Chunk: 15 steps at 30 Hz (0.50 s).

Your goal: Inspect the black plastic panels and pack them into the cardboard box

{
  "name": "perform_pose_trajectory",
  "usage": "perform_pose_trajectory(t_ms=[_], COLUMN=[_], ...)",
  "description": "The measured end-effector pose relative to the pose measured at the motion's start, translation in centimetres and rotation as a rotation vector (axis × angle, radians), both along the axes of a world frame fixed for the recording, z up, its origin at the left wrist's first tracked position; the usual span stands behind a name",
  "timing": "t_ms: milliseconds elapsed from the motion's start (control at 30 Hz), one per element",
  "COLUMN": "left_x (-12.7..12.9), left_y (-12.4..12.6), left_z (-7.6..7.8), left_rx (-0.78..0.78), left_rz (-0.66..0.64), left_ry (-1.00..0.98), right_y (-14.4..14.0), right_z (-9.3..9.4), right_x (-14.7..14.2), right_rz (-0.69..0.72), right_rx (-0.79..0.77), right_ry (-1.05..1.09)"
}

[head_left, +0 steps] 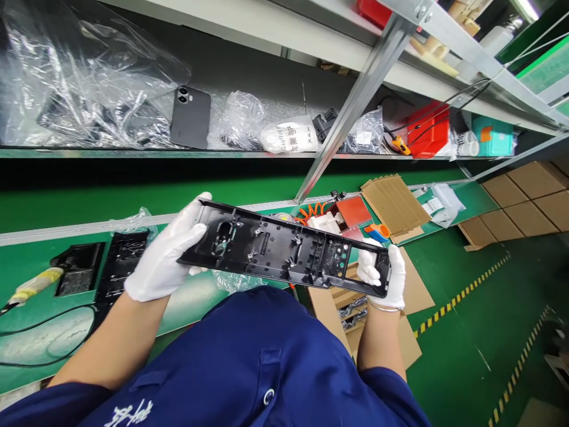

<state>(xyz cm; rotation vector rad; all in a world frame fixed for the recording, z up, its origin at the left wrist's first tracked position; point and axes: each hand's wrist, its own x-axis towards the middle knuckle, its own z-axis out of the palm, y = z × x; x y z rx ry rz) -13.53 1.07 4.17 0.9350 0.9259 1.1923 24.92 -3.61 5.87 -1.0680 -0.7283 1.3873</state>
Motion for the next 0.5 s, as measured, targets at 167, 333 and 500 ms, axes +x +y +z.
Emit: perform_pose_trajectory(t_ms=[167,333,500], left_x=[0.1,0.4,0.8], left_y=[-0.1,-0.3,-0.6], left_z=[0.7,1.2,1.2], left_rx=[0.016,-0.027,-0.025], left_rz=[-0.001,0.049,0.063], left_ry=[0.037,0.07,0.014], right_y=[0.1,0.2,0.3], right_z=[0.5,0.5,-0.2], right_x=[-0.5,-0.3,0.7], right_rz=[0.005,0.004,0.009], right_rx=[-0.014,-0.037,0.0], right_ry=[0.022,-0.022,0.059])
